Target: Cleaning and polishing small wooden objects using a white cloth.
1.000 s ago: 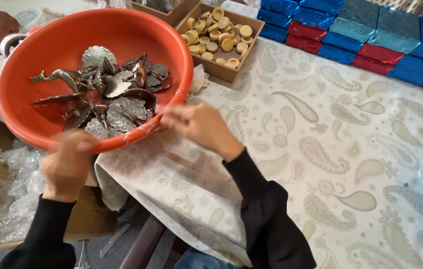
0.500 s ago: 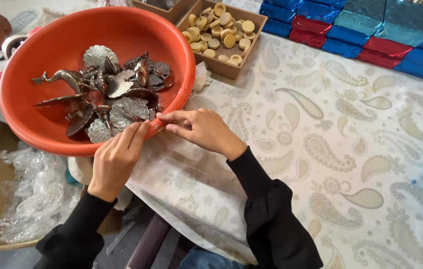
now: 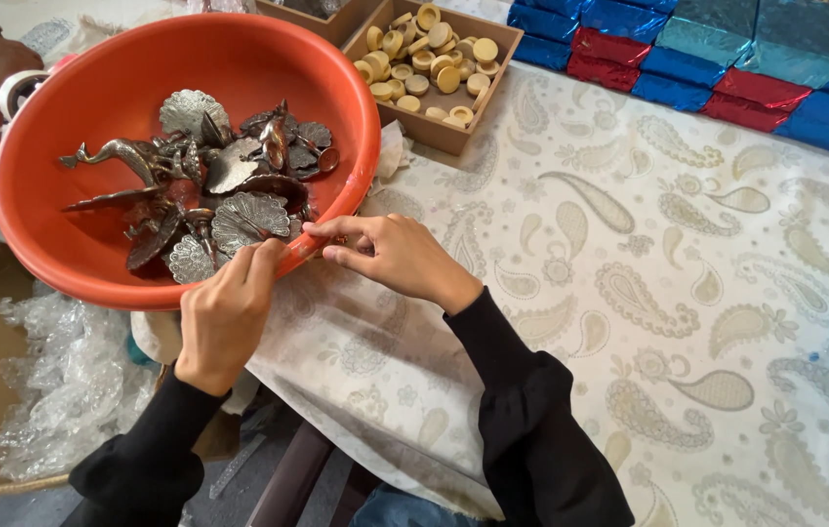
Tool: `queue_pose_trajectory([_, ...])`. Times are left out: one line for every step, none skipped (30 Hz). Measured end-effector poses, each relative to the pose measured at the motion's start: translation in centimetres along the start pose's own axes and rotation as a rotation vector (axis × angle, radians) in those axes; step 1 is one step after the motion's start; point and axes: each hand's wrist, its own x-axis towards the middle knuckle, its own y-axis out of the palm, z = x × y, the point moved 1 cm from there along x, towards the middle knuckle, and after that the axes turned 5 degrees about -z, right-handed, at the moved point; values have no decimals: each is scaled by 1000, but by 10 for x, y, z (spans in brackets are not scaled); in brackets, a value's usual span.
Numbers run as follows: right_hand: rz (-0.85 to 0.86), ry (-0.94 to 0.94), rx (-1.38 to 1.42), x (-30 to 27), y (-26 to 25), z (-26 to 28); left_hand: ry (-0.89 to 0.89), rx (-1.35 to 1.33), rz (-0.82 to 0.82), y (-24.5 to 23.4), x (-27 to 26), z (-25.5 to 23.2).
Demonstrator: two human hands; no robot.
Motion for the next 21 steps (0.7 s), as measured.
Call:
queue_pose_trajectory([0,-1,-1,0,1,-2,0,0,-1,-2,1,0])
queue_pose_trajectory([-4,-24,34,0,1,-4,1,-49,-26,-4,3,0])
queue_pose_trajectory([-7,-46,70,0,2,-5,2,-97,-47,-7,4,1])
queue_pose_trajectory([-6,-45,71,0,2,-3,1,-98,-46,-2,1,4])
queue_pose_trajectory([1,-21,46,0,1,-2,5,-136,-59,3,-2,7])
queue_pose_trajectory([9,3,22,0,0,0,9,-175,-71,7,-5,9])
queue_pose_trajectory([9,5,19,0,0,1,9,-179,-73,17,-6,20])
queue_pose_trajectory([15,25,11,0,-1,2,-48,127,231,29,-8,31])
queue_pose_trajectory([21,45,6,0,-1,3,-105,438,534,39,-11,43])
queue_pose_trajectory([22,47,4,2,0,1,-105,435,535,34,-1,67])
queue_pose_trajectory([42,54,29,2,0,-1,-166,286,279,28,11,90])
queue_pose_trajectory([63,61,54,1,0,-4,-225,133,25,21,23,113])
queue_pose_trajectory([47,70,49,4,3,-24,-210,120,21,13,42,95])
queue_pose_trajectory([20,-151,98,6,6,-40,-255,-133,-67,2,60,77])
queue_pose_trajectory([12,-373,150,6,13,-57,-306,-383,-145,-10,72,59])
queue_pose_trajectory([6,-362,149,8,2,-65,-301,-392,-139,-4,81,28])
queue_pose_trajectory([-110,-269,421,13,-12,-75,-195,-575,-229,1,90,-4])
queue_pose_trajectory([-228,-170,691,17,-26,-84,-86,-756,-319,5,100,-35])
queue_pose_trajectory([-239,-164,671,7,-48,-71,-80,-778,-327,12,118,-63])
queue_pose_trajectory([-400,-130,952,-3,-72,-58,-47,-837,-322,18,137,-92])
queue_pose_trajectory([-570,-105,1219,-14,-100,-44,-6,-904,-326,23,159,-123])
